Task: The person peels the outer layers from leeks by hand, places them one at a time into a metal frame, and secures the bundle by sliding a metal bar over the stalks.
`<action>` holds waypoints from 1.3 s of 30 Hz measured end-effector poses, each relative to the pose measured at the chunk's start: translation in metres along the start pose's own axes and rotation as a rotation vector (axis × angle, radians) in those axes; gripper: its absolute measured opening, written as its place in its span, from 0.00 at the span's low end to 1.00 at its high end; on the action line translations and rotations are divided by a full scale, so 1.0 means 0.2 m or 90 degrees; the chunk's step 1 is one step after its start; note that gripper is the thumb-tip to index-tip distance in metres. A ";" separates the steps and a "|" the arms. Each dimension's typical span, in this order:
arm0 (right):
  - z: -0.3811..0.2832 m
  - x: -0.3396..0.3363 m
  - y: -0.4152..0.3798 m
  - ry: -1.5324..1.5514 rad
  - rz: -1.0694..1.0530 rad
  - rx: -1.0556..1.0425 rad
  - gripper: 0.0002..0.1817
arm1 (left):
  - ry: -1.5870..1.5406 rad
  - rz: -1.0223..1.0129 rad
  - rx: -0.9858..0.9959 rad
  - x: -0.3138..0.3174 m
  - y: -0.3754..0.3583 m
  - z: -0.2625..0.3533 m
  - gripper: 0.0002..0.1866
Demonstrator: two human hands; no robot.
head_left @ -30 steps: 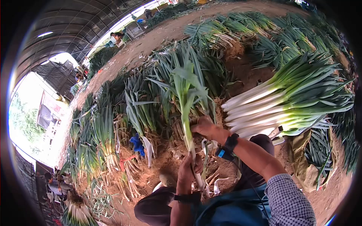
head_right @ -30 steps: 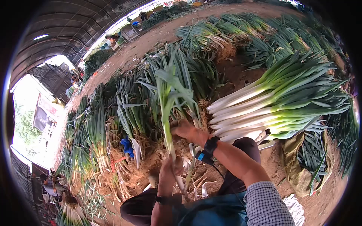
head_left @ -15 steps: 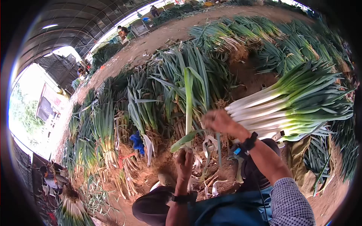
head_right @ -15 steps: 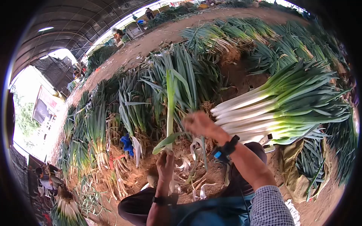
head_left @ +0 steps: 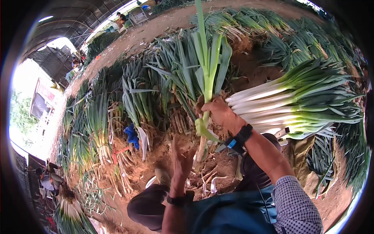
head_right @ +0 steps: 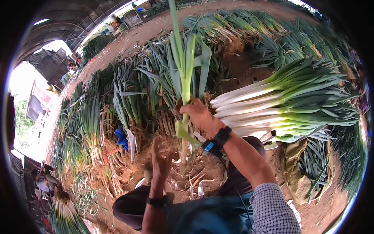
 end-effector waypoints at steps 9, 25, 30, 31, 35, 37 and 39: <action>-0.08 0.05 0.00 0.052 0.049 -0.028 0.06 | 0.118 -0.130 0.059 0.14 0.13 0.05 0.06; -0.29 -0.37 0.13 -0.026 0.365 -0.081 0.16 | 0.273 -0.635 -0.176 0.02 -0.73 -0.90 0.25; -0.23 -0.31 0.19 0.039 0.314 -0.040 0.15 | 0.394 -0.164 0.126 0.01 -0.18 -0.10 0.32; -0.23 -0.21 0.20 0.106 0.259 -0.041 0.15 | 0.338 -0.153 0.111 0.03 -0.06 0.01 0.30; -0.23 -0.01 0.20 0.234 0.150 -0.004 0.15 | -0.068 -0.389 -0.284 0.29 0.01 -0.39 0.22; -0.21 -0.03 0.18 0.207 0.134 -0.027 0.16 | -0.157 -0.487 -0.310 0.36 -0.01 -0.24 0.19; -0.21 -0.15 0.24 0.195 0.162 -0.065 0.18 | -0.396 -0.558 -0.355 0.45 -0.09 -0.23 0.17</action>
Point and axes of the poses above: each hand's wrist, its own y-axis towards the middle knuckle, its own x-axis out of the palm, z = x × y, the point moved 9 cm from there along y, towards the middle knuckle, and after that the axes turned 10 degrees about -x, right-handed, at the moved point
